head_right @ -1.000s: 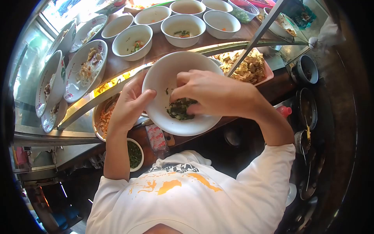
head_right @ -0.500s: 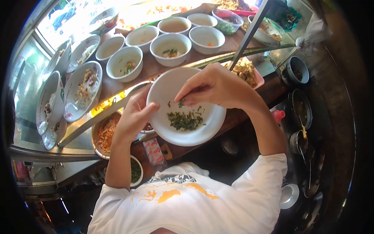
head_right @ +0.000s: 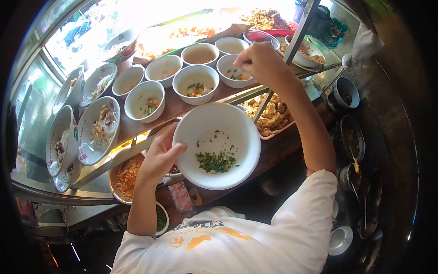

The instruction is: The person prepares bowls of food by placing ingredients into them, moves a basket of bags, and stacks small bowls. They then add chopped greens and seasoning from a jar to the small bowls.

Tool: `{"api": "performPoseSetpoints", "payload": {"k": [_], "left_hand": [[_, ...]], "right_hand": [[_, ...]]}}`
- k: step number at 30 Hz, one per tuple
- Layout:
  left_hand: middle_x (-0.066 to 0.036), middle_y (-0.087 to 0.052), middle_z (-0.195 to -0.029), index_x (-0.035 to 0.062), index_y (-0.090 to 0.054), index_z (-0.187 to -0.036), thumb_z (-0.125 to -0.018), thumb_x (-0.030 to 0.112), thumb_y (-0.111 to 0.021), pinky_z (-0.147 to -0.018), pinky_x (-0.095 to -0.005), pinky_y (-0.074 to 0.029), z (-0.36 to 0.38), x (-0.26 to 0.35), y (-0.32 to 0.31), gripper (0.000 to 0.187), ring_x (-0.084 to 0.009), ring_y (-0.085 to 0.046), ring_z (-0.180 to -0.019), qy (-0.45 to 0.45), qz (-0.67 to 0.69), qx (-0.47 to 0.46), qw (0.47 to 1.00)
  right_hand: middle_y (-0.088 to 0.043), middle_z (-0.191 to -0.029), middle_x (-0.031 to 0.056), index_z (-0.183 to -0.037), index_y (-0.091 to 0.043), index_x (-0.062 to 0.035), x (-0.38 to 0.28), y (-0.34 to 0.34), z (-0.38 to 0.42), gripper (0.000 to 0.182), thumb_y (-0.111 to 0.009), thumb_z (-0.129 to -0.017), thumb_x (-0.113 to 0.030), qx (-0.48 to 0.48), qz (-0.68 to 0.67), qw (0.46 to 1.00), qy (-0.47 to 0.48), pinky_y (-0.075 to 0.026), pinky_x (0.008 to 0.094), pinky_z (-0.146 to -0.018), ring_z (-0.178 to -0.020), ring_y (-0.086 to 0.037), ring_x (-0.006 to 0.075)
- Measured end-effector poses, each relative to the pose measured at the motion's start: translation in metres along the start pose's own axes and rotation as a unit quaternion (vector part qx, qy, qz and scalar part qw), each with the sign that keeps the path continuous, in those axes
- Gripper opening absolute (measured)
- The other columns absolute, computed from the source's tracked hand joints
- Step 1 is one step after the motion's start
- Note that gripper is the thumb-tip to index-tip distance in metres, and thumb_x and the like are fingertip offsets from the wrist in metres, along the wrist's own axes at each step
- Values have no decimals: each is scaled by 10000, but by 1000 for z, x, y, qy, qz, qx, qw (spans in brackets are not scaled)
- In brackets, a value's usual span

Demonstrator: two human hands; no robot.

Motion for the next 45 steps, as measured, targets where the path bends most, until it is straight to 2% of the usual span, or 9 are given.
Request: {"api": "performPoseSetpoints", "payload": {"k": [4,7,12,14,18,21,33,39,45], "left_hand": [[-77,-596,-1186,-41,-474,-1322,-816,49,-578,-948,-277,-424,-1,3,-2,525,-128,-546,-1085,-2,-20,10,1000],[-79,-592,-1200,-44,-471,-1324,-821,43,-578,-949,-274,-422,-2,2,-4,522,-120,-542,-1086,-7,1,7,1000],[-52,-616,-1144,-31,-471,-1328,-841,58,-554,-859,-250,-470,-4,-5,-6,502,-99,-578,-1006,6,-12,2,1000],[-50,-619,-1133,-24,-474,-1328,-843,64,-546,-840,-247,-479,-4,-3,-8,498,-94,-584,-986,10,6,2,1000],[-48,-620,-1123,-12,-469,-1334,-846,73,-539,-785,-221,-487,-3,-9,-3,501,-76,-585,-956,25,-12,18,999],[-49,-618,-1124,-10,-460,-1344,-848,78,-537,-752,-206,-492,-5,-7,-6,509,-67,-585,-944,21,-13,2,1000],[-62,-594,-1174,-14,-426,-1384,-838,24,-537,-870,-268,-487,-16,2,-18,558,-108,-578,-1036,17,-9,-35,999],[-52,-604,-1142,5,-422,-1395,-843,25,-530,-781,-250,-529,-18,-2,-17,563,-95,-600,-984,19,-10,-27,999],[-46,-610,-1107,12,-436,-1380,-845,53,-536,-708,-245,-545,-11,-7,-10,546,-86,-609,-928,26,-3,-8,1000]], "right_hand": [[-637,-775,64,-835,-687,28,-15,12,1,81,-706,-783,-31,45,37,997,57,-516,265,-687,-732,-650,145],[-674,-866,65,-909,-706,-12,-41,32,18,123,-686,-788,-25,102,6,988,120,-505,274,-707,-795,-649,154],[-663,-996,108,-981,-688,-32,-109,-35,75,195,-641,-792,-42,-275,-146,932,185,-487,388,-838,-980,-619,275],[-653,-1019,106,-997,-675,-26,-120,-55,101,224,-636,-776,-14,-271,-136,917,259,-479,394,-854,-979,-602,296],[-645,-910,119,-927,-673,-25,-120,-65,116,183,-672,-744,-16,-284,-166,923,201,-480,418,-825,-931,-615,314],[-641,-859,118,-911,-664,-15,-115,-68,120,166,-675,-745,-15,-256,-152,938,176,-482,429,-800,-889,-620,327],[-713,-888,63,-944,-714,-7,-44,8,54,123,-702,-824,-28,-142,-352,924,-55,-544,228,-752,-798,-674,104],[-718,-864,68,-978,-711,2,18,34,-40,154,-682,-842,-65,58,-103,992,42,-541,234,-760,-793,-680,122],[-725,-812,119,-900,-738,-9,60,-14,-85,149,-704,-764,-56,-6,33,999,-2,-541,283,-702,-738,-688,144]]}}
Point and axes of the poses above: each hand's wrist, its own z-axis away from the middle knuckle, its own y-axis out of the back of the hand, x = y × z, the point moved 6 cm from there along -z, towards the middle knuckle
